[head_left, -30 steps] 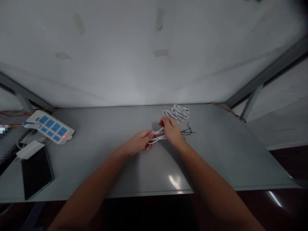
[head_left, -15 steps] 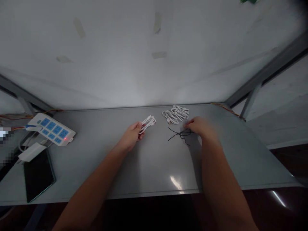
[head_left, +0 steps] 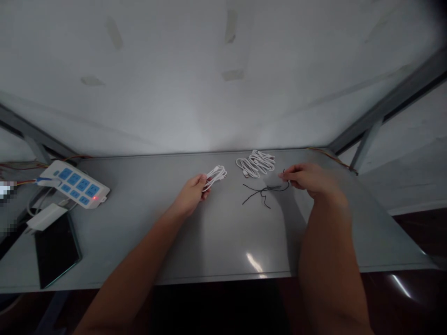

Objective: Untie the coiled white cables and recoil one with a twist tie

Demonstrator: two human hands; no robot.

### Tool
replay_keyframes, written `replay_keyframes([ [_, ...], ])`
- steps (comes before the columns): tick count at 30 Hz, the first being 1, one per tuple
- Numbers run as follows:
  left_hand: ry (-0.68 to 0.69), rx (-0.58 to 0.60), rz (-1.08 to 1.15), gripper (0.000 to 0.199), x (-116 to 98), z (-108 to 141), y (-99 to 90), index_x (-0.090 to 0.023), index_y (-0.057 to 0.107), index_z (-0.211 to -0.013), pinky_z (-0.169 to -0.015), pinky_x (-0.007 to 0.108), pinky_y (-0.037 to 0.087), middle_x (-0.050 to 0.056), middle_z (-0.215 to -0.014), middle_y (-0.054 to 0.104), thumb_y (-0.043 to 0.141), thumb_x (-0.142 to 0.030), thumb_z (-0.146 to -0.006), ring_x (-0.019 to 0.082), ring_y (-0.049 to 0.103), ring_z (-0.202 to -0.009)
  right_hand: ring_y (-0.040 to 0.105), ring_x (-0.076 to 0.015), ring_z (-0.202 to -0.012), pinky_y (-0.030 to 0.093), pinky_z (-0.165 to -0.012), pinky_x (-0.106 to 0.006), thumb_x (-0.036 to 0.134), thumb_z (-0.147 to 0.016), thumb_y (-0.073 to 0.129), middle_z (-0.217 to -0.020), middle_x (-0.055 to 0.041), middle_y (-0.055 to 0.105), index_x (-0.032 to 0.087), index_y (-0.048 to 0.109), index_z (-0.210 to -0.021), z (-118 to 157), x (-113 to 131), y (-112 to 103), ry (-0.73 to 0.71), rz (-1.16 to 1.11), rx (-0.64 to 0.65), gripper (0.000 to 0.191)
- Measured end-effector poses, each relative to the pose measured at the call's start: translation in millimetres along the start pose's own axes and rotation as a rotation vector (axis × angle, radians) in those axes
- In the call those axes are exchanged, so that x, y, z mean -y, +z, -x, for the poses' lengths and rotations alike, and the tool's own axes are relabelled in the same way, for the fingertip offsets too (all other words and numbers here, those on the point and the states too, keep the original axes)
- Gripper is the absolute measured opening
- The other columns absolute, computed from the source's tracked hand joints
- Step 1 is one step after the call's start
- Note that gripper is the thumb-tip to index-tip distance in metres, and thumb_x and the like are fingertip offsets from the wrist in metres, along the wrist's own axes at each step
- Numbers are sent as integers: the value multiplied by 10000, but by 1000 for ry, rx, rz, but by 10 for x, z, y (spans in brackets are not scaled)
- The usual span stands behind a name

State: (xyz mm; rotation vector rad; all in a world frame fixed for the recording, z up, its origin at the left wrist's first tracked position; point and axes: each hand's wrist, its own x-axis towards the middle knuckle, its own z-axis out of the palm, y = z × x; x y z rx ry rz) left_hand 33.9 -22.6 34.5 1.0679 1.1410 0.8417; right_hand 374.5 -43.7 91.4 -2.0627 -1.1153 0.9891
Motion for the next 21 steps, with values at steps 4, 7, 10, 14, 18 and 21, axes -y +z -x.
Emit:
replay_keyframes([
  [4, -20, -13, 6, 329, -6, -6, 4, -167, 655, -942, -480, 223, 269, -19, -676, 543, 542, -470, -1000, 77, 402, -482, 467, -103, -513, 348, -452, -248, 270, -661, 890, -601, -23, 601, 189, 652, -594, -42, -55, -66, 18, -109, -49, 260],
  [7, -5, -39, 23, 322, -5, -10, 7, -163, 661, -938, -488, 223, 281, -22, -663, 531, 540, -454, -1005, 80, 404, -489, 458, -89, -506, 331, -435, -229, 303, -633, 920, -597, -5, 585, 191, 655, -620, -20, -76, -136, 3, -182, -70, 289],
  [10, 40, -64, 50, 331, 0, -9, 23, -158, 666, -920, -499, 217, 286, -22, -661, 520, 560, -462, -998, 77, 402, -502, 465, -77, -493, 353, -436, -219, 382, -547, 965, -617, 28, 584, 212, 625, -648, 63, -10, -114, -178, -413, 100, 394],
  [14, 125, -90, 77, 370, 12, -9, 55, -166, 649, -839, -496, 218, 274, -22, -648, 498, 600, -507, -975, 75, 381, -508, 547, -105, -500, 392, -444, -235, 440, -559, 955, -639, 25, 629, 221, 607, -648, 178, 188, 241, -451, -466, 240, 420],
  [18, 181, -114, 89, 396, 16, -9, 77, -170, 613, -781, -480, 216, 249, -28, -645, 463, 613, -520, -966, 70, 350, -505, 610, -151, -544, 475, -545, -284, 415, -707, 860, -612, 6, 659, 225, 597, -692, 204, 297, 851, -499, -354, 302, 324],
  [21, 148, -107, 95, 336, 8, 2, 102, -172, 622, -834, -482, 204, 270, -28, -663, 475, 605, -474, -981, 75, 371, -519, 599, -166, -573, 467, -568, -300, 369, -756, 785, -624, -1, 650, 227, 581, -680, 203, 272, 1245, -576, -215, 228, 259],
])
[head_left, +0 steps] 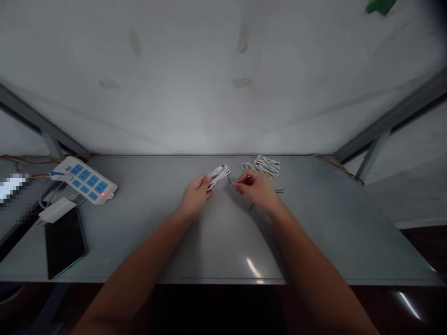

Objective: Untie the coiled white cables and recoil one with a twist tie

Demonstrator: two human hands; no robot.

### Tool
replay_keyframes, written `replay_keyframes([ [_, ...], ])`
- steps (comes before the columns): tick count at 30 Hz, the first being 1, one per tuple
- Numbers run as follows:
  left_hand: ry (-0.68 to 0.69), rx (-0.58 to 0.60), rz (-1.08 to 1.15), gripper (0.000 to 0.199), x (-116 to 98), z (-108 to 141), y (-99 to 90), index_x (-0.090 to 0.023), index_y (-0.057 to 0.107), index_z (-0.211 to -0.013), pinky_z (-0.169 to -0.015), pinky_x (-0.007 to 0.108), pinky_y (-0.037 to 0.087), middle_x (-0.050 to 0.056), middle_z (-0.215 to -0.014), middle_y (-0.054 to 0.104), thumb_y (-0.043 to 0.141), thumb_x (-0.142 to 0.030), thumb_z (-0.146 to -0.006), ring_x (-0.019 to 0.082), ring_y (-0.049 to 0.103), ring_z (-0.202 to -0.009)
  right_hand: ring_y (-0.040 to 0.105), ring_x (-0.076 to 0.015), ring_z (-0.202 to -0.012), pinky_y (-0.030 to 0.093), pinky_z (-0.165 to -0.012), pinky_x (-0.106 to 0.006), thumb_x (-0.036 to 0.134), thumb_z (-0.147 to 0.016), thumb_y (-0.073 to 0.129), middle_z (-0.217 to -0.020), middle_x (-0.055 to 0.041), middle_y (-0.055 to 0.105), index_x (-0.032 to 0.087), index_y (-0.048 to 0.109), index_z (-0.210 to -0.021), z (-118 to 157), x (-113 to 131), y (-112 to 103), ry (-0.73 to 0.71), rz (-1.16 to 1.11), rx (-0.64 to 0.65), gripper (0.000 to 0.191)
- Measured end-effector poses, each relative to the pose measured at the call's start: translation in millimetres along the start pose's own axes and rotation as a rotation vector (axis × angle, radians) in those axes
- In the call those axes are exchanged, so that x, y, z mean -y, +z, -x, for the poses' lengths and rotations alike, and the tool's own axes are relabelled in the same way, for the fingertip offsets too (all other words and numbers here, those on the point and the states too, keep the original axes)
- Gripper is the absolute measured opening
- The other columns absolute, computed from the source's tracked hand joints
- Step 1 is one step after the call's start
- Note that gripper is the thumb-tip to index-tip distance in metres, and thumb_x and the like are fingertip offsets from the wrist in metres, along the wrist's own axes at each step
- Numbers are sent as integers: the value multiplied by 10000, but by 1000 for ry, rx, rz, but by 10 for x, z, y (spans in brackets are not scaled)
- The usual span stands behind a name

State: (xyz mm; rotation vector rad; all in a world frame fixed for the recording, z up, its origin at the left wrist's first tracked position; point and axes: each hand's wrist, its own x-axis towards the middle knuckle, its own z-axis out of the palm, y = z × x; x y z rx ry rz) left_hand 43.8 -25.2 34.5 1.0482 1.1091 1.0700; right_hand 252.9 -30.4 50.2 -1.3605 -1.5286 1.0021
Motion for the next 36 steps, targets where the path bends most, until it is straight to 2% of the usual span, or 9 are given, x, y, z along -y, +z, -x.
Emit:
replay_keyframes([
  [4, -91, -24, 20, 190, 7, 7, 50, -182, 609, -1097, -507, 191, 326, -33, -693, 541, 584, -345, -1004, 88, 456, -551, 588, -173, -677, 463, -639, -308, 286, -806, 702, -717, -9, 643, 228, 601, -681, 36, -102, 277, -228, 141, -31, 171],
  [8, -179, -39, 64, 264, 34, -2, 63, -178, 561, -1233, -564, 205, 378, -15, -750, 613, 603, -282, -994, 105, 545, -621, 600, -178, -702, 463, -652, -309, 224, -840, 633, -754, -22, 664, 230, 604, -692, 98, -87, 382, -329, 164, -11, 151],
  [12, -199, 66, 88, 206, 34, 0, 24, -177, 654, -1114, -619, 224, 400, 10, -788, 652, 653, -318, -964, 124, 580, -682, 613, -184, -720, 465, -648, -307, 162, -842, 589, -801, -37, 672, 226, 610, -727, 122, -35, 395, -444, 179, 16, 134],
  [17, -173, 187, 52, 190, 13, 5, -12, -194, 707, -944, -621, 246, 371, 6, -707, 617, 672, -381, -939, 144, 544, -649, 616, -176, -731, 478, -667, -303, 126, -853, 585, -824, -31, 679, 229, 582, -706, 124, -13, 354, -474, 204, 69, 179],
  [20, -119, 173, -72, 189, 14, -8, -35, -199, 694, -890, -630, 257, 359, 4, -679, 601, 621, -357, -964, 151, 507, -624, 624, -173, -754, 491, -687, -299, 113, -865, 592, -851, -35, 677, 223, 586, -727, 128, -17, 331, -473, 191, 113, 177],
  [23, 75, 131, -359, 191, 22, -15, -77, -199, 681, -850, -681, 266, 367, 17, -714, 627, 577, -293, -980, 176, 527, -680, 620, -173, -756, 496, -688, -296, 89, -867, 594, -864, -33, 660, 222, 611, -790, 134, -8, 309, -485, 239, 121, 155],
  [27, 243, 137, -605, 156, 24, 25, -115, -211, 689, -909, -726, 274, 357, 37, -830, 681, 567, -271, -987, 201, 560, -755, 626, -241, -916, 533, -817, -397, 79, -881, 606, -997, -89, 683, 226, 656, -823, 134, 34, 289, -613, 443, 48, 166],
  [31, 240, 150, -603, 123, -4, 90, -103, -226, 702, -964, -741, 287, 349, 46, -835, 682, 583, -255, -979, 217, 567, -754, 599, -299, -1147, 514, -983, -499, 43, -889, 577, -1254, -111, 696, 240, 686, -882, 121, 38, 311, -701, 531, 27, 225],
  [36, 239, 123, -499, 90, 9, 120, -67, -236, 720, -945, -821, 297, 401, 69, -893, 699, 635, -263, -953, 234, 614, -861, 669, -267, -1033, 554, -896, -428, 36, -920, 504, -1110, -105, 742, 242, 675, -925, 119, -48, 379, -630, 494, 49, 268],
])
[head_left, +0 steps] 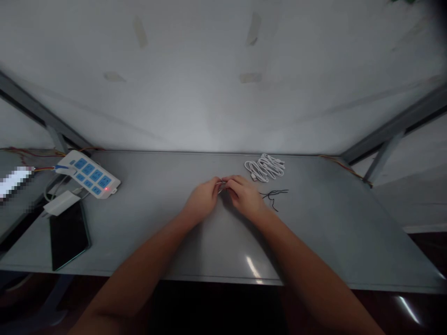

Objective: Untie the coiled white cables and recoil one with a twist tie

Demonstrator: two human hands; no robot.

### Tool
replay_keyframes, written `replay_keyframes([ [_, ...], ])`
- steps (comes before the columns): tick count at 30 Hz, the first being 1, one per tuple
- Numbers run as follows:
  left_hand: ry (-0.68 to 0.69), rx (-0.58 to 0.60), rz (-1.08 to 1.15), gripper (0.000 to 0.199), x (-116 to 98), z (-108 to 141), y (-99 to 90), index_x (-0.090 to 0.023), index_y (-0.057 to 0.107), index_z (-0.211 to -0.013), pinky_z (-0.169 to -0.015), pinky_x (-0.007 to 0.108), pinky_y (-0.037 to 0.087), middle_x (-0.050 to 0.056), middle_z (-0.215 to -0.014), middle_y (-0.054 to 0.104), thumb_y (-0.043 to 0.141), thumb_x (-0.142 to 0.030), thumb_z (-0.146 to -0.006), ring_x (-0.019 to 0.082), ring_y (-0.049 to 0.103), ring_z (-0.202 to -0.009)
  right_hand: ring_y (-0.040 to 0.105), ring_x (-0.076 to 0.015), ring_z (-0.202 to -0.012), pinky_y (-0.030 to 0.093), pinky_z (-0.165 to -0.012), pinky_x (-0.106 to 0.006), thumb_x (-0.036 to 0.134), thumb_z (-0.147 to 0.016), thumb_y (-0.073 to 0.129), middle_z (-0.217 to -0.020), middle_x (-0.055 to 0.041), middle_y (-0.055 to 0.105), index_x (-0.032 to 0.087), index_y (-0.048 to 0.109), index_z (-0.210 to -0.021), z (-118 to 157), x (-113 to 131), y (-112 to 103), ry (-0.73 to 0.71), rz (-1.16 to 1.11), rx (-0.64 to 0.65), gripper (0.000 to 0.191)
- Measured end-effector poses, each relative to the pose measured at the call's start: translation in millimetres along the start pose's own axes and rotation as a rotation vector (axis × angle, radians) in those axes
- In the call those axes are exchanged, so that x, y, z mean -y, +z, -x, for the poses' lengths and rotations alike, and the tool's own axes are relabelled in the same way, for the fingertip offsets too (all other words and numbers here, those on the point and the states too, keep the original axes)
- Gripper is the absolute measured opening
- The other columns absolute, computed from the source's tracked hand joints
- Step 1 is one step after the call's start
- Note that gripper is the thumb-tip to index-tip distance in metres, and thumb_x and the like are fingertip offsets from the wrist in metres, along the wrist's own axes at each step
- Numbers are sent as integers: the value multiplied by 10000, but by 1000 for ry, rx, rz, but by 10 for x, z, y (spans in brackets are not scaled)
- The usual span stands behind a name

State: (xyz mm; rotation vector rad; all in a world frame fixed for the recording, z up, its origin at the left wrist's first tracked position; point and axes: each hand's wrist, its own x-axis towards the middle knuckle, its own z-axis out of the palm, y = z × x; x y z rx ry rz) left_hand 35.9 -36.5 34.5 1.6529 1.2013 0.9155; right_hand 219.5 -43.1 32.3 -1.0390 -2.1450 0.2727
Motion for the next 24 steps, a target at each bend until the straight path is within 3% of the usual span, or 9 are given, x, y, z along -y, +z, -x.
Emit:
replay_keyframes([
  [3, -85, -20, 69, 182, 32, -18, 63, -218, 695, -895, -778, 299, 450, 59, -806, 680, 601, -346, -984, 204, 623, -769, 698, -234, -942, 555, -811, -365, 56, -935, 497, -1041, -85, 754, 248, 671, -932, 20, -3, 10, 52, -14, -32, 259],
  [7, -407, 41, 607, 372, 30, -80, 111, -169, 661, -865, -676, 334, 534, 78, -733, 679, 500, -467, -1019, 187, 641, -617, 718, -201, -865, 550, -750, -324, 94, -950, 522, -993, -58, 772, 253, 689, -919, 22, 16, -43, 64, -70, -83, 233],
  [11, -611, 139, 955, 274, -48, -126, 60, -122, 712, -865, -800, 306, 580, 99, -835, 726, 554, -288, -1015, 153, 684, -741, 739, -196, -885, 571, -772, -326, 104, -950, 536, -1000, -47, 786, 258, 703, -894, 7, 26, -82, 27, -151, -137, 234],
  [15, -644, 108, 1034, 221, -123, -131, 19, -111, 749, -875, -814, 245, 552, 68, -851, 728, 569, -123, -1003, 109, 644, -748, 747, -222, -918, 583, -821, -371, 105, -938, 551, -999, -51, 792, 269, 723, -902, 4, 24, -97, 40, -134, -167, 240],
  [23, -540, 69, 957, 50, -68, -116, -7, -112, 706, -868, -808, 279, 537, 70, -853, 721, 754, -122, -878, 143, 686, -796, 708, -240, -872, 562, -812, -400, 136, -904, 580, -896, -50, 755, 257, 699, -878, 2, 37, -94, 155, -139, -187, 173],
  [24, -508, 61, 943, 103, -51, -119, -8, -116, 708, -907, -802, 278, 534, 64, -863, 722, 789, -128, -846, 141, 686, -794, 702, -239, -856, 562, -801, -397, 165, -912, 601, -886, -50, 749, 256, 703, -891, -2, 44, -90, 187, -152, -187, 138],
])
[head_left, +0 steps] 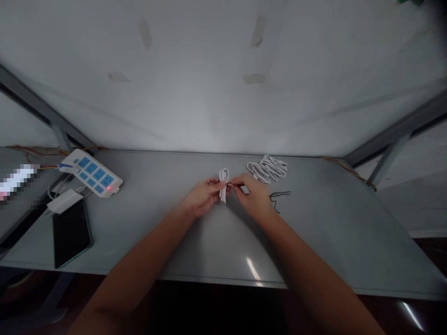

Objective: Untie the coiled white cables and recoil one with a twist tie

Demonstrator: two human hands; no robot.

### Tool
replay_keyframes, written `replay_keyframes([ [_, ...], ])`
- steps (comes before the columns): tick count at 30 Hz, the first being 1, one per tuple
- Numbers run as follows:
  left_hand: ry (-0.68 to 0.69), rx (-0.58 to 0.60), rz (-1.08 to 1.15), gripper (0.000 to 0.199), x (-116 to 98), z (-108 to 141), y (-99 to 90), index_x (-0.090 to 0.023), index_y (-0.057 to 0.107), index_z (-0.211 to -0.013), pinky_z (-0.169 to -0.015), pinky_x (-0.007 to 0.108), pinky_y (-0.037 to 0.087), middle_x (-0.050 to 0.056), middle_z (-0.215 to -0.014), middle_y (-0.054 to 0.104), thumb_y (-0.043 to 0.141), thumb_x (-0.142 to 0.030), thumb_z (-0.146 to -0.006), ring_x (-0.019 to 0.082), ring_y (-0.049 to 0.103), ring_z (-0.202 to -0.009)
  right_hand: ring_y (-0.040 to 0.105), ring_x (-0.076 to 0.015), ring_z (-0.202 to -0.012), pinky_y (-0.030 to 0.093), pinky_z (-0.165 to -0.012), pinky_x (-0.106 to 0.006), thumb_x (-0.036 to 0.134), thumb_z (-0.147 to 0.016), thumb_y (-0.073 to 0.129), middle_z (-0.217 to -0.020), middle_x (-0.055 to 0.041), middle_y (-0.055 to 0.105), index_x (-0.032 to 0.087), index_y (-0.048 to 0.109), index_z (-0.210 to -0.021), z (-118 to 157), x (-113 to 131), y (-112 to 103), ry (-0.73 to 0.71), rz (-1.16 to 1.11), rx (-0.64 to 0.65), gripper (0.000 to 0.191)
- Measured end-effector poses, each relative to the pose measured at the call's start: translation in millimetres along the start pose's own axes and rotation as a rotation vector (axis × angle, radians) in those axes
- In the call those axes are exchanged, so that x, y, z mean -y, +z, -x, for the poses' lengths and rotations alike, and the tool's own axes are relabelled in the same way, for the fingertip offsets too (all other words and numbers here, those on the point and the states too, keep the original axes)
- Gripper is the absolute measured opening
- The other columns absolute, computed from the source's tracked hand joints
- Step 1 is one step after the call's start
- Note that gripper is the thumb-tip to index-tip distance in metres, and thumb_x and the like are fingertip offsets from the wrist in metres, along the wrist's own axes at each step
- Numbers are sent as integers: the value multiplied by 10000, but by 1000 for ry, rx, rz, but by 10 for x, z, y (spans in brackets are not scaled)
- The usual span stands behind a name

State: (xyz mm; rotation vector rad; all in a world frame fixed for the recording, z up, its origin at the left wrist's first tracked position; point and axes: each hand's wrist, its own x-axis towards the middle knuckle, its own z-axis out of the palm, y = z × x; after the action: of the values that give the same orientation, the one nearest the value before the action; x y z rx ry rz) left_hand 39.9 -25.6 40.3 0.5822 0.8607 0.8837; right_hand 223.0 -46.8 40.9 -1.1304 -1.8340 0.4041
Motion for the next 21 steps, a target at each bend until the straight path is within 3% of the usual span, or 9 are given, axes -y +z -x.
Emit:
replay_keyframes([
  [3, 81, 37, -42, 285, 11, -22, -29, -124, 726, -1016, -807, 272, 515, 65, -937, 735, 862, -156, -768, 132, 677, -815, 690, -232, -830, 558, -775, -386, 231, -929, 645, -887, -49, 742, 257, 723, -928, -13, 11, 10, 70, -37, 10, 82],
  [8, 100, 65, -123, 348, 6, -15, -36, -130, 775, -1017, -775, 253, 476, 71, -958, 753, 908, -242, -715, 123, 653, -811, 667, -226, -807, 535, -757, -377, 225, -942, 632, -847, -43, 716, 262, 749, -907, -46, -17, -9, 65, -59, 48, 128],
  [16, 67, 68, -139, 378, 47, -38, -72, -125, 789, -977, -797, 258, 458, 71, -925, 746, 940, -264, -659, 129, 636, -831, 645, -243, -897, 527, -814, -393, 172, -961, 537, -930, -84, 678, 230, 701, -912, -56, 32, -75, -113, -5, 154, 181],
  [19, 90, 51, -150, 404, 58, -59, -87, -126, 777, -988, -817, 269, 466, 71, -941, 746, 942, -271, -649, 136, 645, -851, 637, -233, -858, 514, -788, -385, 179, -950, 543, -900, -77, 675, 223, 677, -894, -41, 47, -51, -48, -40, 155, 151],
  [21, 142, 53, -191, 424, 51, -62, -93, -138, 765, -1011, -846, 285, 479, 69, -967, 748, 938, -286, -653, 147, 657, -878, 633, -219, -819, 501, -762, -375, 209, -933, 579, -864, -62, 683, 223, 669, -873, -34, 36, -19, 81, -117, 131, 110],
])
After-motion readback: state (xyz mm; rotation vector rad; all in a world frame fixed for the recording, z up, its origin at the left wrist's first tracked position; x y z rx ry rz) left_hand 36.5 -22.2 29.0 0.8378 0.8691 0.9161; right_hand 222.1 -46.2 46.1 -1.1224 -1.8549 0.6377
